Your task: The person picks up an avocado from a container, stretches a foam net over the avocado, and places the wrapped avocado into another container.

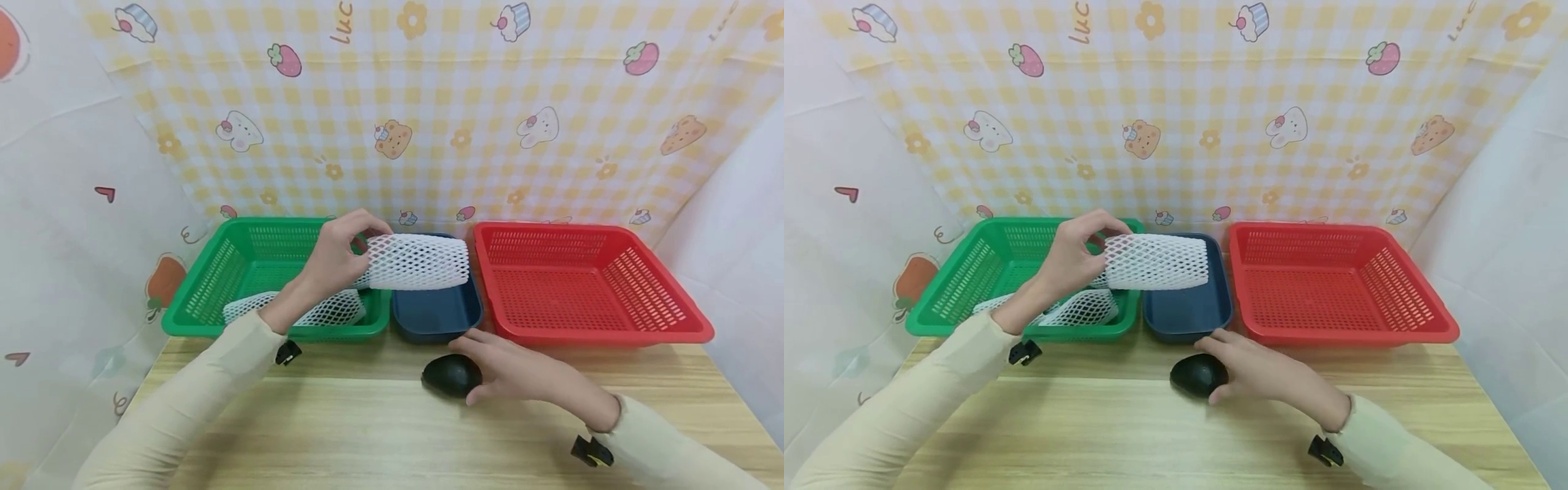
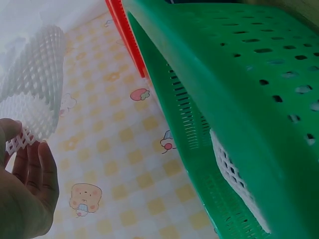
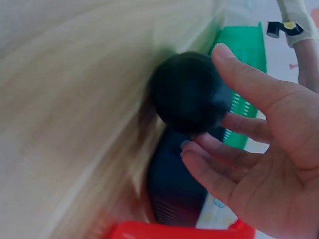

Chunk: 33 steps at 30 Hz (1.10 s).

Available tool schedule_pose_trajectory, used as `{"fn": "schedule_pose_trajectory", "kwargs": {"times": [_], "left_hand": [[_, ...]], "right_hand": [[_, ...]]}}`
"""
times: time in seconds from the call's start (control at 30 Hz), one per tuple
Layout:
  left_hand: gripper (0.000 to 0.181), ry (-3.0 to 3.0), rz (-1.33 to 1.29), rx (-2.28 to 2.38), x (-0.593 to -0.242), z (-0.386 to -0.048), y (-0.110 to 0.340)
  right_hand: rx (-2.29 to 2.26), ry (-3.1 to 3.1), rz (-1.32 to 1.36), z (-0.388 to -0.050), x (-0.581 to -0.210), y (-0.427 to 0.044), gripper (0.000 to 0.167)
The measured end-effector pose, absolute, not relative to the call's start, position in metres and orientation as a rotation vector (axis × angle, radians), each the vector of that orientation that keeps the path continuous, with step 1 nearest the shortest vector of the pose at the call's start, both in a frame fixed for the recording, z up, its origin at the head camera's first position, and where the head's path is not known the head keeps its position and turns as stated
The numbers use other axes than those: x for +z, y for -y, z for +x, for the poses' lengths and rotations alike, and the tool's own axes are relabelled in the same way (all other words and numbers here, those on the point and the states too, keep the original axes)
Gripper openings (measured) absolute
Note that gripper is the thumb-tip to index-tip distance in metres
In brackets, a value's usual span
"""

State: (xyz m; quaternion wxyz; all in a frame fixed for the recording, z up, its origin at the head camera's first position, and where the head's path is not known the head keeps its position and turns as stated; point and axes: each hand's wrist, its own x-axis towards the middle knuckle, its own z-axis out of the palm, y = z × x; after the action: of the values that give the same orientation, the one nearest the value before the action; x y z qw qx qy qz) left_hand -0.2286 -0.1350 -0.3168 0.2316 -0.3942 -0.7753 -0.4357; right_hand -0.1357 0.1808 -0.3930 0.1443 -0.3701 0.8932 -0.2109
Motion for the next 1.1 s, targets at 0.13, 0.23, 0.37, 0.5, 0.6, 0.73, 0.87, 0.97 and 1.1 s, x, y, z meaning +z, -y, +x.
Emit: {"fn": "schedule_pose_trajectory", "kwargs": {"times": [0.13, 0.23, 0.37, 0.5, 0.6, 0.73, 0.87, 0.97, 1.1], "left_hand": [[0.038, 2.126, -1.076, -1.204, -0.319, -0.228, 0.135], [0.036, 2.121, -1.075, -1.214, -0.321, -0.229, 0.135], [0.036, 2.124, -1.077, -1.215, -0.323, -0.229, 0.135], [0.038, 2.137, -1.070, -1.219, -0.324, -0.227, 0.135], [0.036, 2.148, -1.053, -1.216, -0.324, -0.226, 0.135], [0.037, 2.156, -1.034, -1.208, -0.325, -0.227, 0.137], [0.034, 2.153, -1.024, -1.217, -0.326, -0.227, 0.138], [0.033, 2.154, -1.019, -1.221, -0.326, -0.227, 0.139], [0.037, 2.156, -1.014, -1.228, -0.327, -0.228, 0.140]], "right_hand": [[-0.554, -2.569, -1.058, -0.134, -0.401, -0.178, 0.075], [-0.545, -2.574, -1.070, -0.133, -0.407, -0.176, 0.073], [-0.551, -2.581, -1.086, -0.133, -0.410, -0.175, 0.071], [-0.559, -2.597, -1.104, -0.134, -0.406, -0.179, 0.071], [-0.599, -2.608, -1.121, -0.134, -0.395, -0.183, 0.071], [-0.662, -2.643, -1.171, -0.137, -0.377, -0.193, 0.072], [-0.708, -2.708, -1.205, -0.142, -0.356, -0.207, 0.074], [-0.736, -2.774, -1.237, -0.146, -0.341, -0.219, 0.076], [-0.763, -2.867, -1.303, -0.153, -0.328, -0.234, 0.082]]}}
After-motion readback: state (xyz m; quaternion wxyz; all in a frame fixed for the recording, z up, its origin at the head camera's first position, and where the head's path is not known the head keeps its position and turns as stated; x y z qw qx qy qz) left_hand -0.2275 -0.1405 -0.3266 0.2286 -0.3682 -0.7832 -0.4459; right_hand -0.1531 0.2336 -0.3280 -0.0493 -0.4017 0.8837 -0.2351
